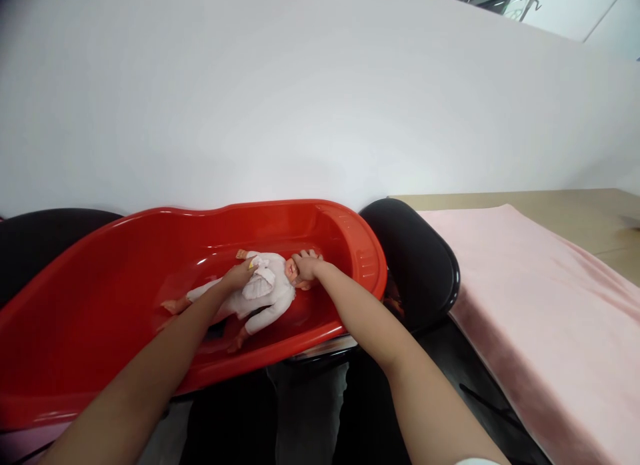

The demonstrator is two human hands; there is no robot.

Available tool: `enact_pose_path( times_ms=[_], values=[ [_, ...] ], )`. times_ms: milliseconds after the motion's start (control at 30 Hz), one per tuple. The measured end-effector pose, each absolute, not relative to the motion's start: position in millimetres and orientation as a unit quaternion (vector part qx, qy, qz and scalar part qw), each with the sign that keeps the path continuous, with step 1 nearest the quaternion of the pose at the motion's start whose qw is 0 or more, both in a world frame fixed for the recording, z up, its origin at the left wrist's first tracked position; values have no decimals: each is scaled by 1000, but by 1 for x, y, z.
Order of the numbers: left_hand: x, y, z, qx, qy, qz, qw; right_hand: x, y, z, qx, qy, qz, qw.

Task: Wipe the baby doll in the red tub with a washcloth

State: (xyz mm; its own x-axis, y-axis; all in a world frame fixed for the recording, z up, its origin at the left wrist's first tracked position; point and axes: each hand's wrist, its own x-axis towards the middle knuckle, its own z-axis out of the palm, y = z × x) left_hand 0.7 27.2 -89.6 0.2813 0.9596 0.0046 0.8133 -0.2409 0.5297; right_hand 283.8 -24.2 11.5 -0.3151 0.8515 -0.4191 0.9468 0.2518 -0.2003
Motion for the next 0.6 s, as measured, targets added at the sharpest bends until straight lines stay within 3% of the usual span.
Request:
enact_pose_path(
  times_ms=[167,300,433,600],
  values=[
    [-5,15,-74,707,667,130,197,286,-22,9,572,785,-212,110],
    [-7,4,-61,634,754,128,111,286,-23,11,567,789,-212,109],
    [0,4,-47,598,765,232,65,286,-25,14,566,789,-209,118],
    [26,15,-38,621,659,393,161,286,-26,16,557,795,-209,120]
  ],
)
